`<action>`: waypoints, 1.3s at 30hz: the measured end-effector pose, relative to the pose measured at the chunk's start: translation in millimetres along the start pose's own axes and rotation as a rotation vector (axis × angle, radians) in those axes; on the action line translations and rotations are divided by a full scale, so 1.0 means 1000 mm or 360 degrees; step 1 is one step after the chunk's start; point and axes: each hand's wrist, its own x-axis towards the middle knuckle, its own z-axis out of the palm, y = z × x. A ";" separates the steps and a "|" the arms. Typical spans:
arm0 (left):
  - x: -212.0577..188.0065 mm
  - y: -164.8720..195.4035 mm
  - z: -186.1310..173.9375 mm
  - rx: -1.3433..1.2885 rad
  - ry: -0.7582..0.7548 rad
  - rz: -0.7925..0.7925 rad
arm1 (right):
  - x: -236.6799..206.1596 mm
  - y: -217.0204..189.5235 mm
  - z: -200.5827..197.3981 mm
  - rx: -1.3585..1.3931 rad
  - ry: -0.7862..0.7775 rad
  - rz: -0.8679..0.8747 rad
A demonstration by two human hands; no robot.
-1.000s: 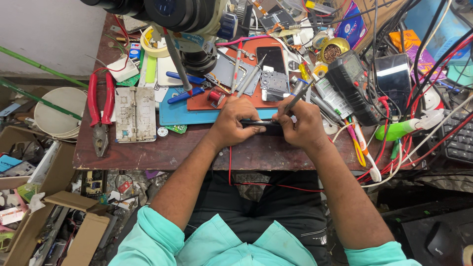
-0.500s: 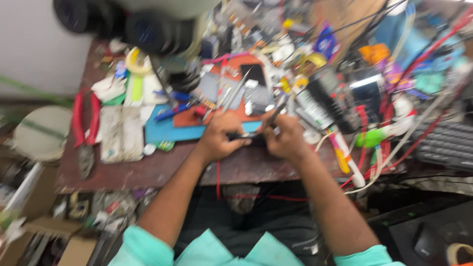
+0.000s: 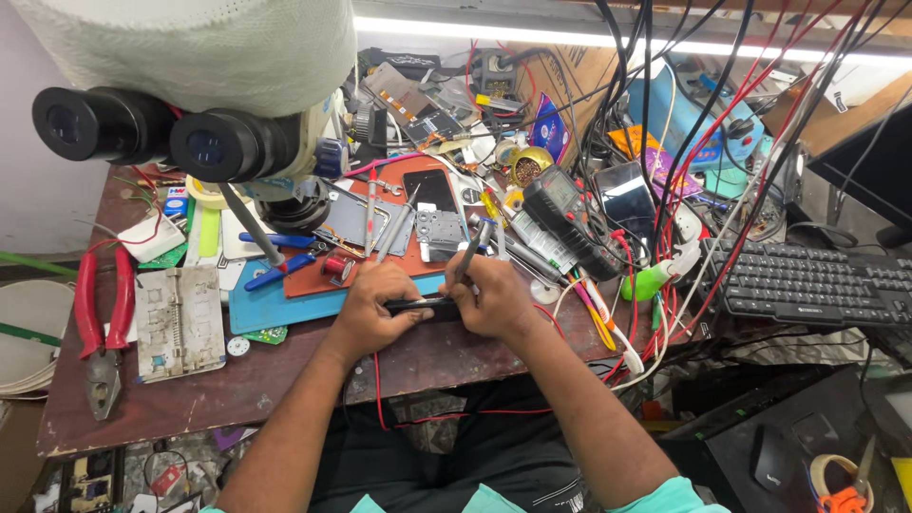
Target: The person reassembles a disassembled smartphone by aligning the motherboard and battery, connecting internal cables, and securing the back cover. They use tweezers to adjust small components and press the casing edges to ensure closure.
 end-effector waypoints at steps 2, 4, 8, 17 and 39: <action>0.000 0.001 -0.001 0.0004 0.0004 0.0005 | 0.000 -0.003 -0.001 -0.0001 0.0014 -0.0015; -0.002 0.001 -0.001 0.0002 0.0009 -0.0005 | 0.000 -0.006 -0.001 -0.0003 -0.0001 0.0012; -0.002 0.001 -0.001 0.0005 0.0005 -0.0034 | 0.002 -0.008 -0.003 -0.0014 -0.0012 0.0012; -0.004 -0.001 -0.001 0.0004 0.0006 -0.0022 | 0.000 -0.004 -0.001 0.0030 0.0001 -0.0070; -0.001 0.005 -0.006 -0.0064 0.0040 0.0002 | -0.005 0.013 0.006 0.0006 0.0053 -0.0090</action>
